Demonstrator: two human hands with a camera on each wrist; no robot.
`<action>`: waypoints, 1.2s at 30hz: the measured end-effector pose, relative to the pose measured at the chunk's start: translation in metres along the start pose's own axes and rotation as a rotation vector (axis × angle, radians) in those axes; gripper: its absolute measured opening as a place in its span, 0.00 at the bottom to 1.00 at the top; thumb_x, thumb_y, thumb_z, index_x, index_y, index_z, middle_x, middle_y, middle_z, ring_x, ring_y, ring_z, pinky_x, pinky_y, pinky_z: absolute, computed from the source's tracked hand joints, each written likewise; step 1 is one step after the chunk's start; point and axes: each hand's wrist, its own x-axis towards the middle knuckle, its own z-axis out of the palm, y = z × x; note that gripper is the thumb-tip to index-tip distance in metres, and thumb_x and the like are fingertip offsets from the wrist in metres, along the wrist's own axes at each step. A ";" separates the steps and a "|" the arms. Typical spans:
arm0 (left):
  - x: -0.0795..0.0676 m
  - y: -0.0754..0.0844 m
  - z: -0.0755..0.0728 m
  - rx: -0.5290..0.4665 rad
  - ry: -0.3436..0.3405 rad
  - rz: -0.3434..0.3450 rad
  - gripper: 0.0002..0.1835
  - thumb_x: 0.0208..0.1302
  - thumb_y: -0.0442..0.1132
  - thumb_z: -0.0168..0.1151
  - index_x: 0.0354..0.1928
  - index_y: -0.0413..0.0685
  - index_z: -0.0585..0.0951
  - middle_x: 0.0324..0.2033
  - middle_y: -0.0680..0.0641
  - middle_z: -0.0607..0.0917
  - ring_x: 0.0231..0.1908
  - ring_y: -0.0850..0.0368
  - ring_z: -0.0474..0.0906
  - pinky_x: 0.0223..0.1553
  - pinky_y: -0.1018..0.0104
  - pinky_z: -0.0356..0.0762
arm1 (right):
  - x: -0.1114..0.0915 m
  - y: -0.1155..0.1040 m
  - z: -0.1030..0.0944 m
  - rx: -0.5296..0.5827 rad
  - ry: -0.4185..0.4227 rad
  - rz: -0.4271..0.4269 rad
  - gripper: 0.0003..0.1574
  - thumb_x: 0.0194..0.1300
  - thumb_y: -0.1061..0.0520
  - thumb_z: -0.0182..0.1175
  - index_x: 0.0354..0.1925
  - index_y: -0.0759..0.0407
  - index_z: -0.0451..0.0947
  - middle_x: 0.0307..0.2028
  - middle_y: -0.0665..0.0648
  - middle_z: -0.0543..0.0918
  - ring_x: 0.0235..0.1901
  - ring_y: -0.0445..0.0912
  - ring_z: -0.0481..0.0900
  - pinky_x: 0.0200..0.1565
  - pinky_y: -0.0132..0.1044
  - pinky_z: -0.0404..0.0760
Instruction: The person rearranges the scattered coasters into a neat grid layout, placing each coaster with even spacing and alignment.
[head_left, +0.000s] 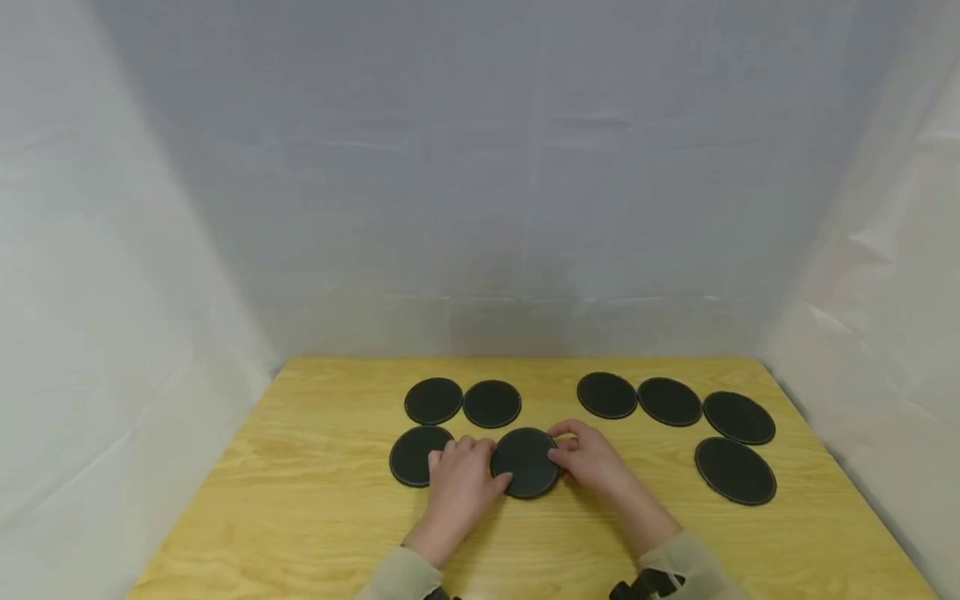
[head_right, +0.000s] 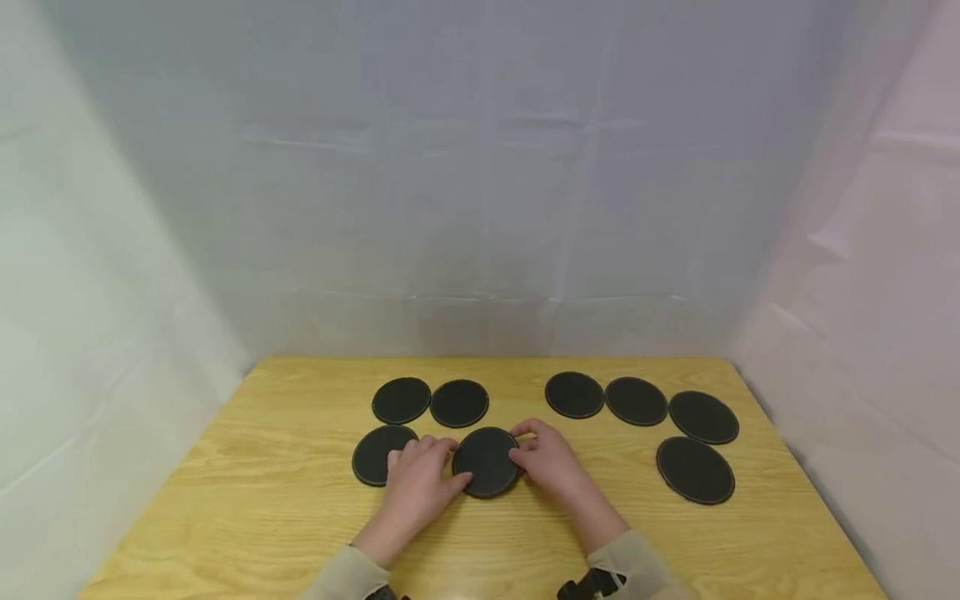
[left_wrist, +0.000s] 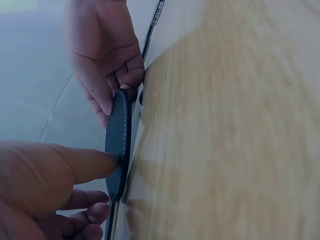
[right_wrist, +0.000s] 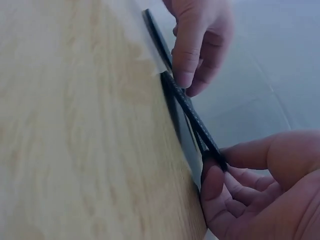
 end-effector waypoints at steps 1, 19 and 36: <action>-0.001 0.000 0.000 0.003 -0.008 0.003 0.26 0.60 0.52 0.86 0.54 0.46 0.90 0.45 0.46 0.88 0.44 0.46 0.79 0.45 0.48 0.67 | 0.000 0.000 0.001 -0.041 0.010 -0.009 0.18 0.74 0.68 0.67 0.60 0.69 0.81 0.36 0.57 0.87 0.30 0.46 0.82 0.34 0.39 0.82; 0.000 -0.003 -0.009 0.039 -0.086 -0.008 0.26 0.63 0.51 0.84 0.58 0.45 0.89 0.45 0.45 0.90 0.44 0.46 0.82 0.45 0.47 0.67 | -0.009 0.008 0.000 -0.516 -0.058 -0.306 0.34 0.56 0.60 0.86 0.60 0.65 0.87 0.57 0.61 0.85 0.59 0.60 0.83 0.65 0.58 0.79; 0.002 -0.013 -0.008 0.087 -0.061 -0.039 0.21 0.66 0.49 0.82 0.56 0.48 0.90 0.48 0.44 0.88 0.45 0.44 0.79 0.48 0.45 0.68 | -0.003 -0.003 0.020 -0.604 -0.038 -0.317 0.33 0.57 0.57 0.86 0.59 0.65 0.88 0.57 0.60 0.85 0.58 0.61 0.81 0.62 0.58 0.80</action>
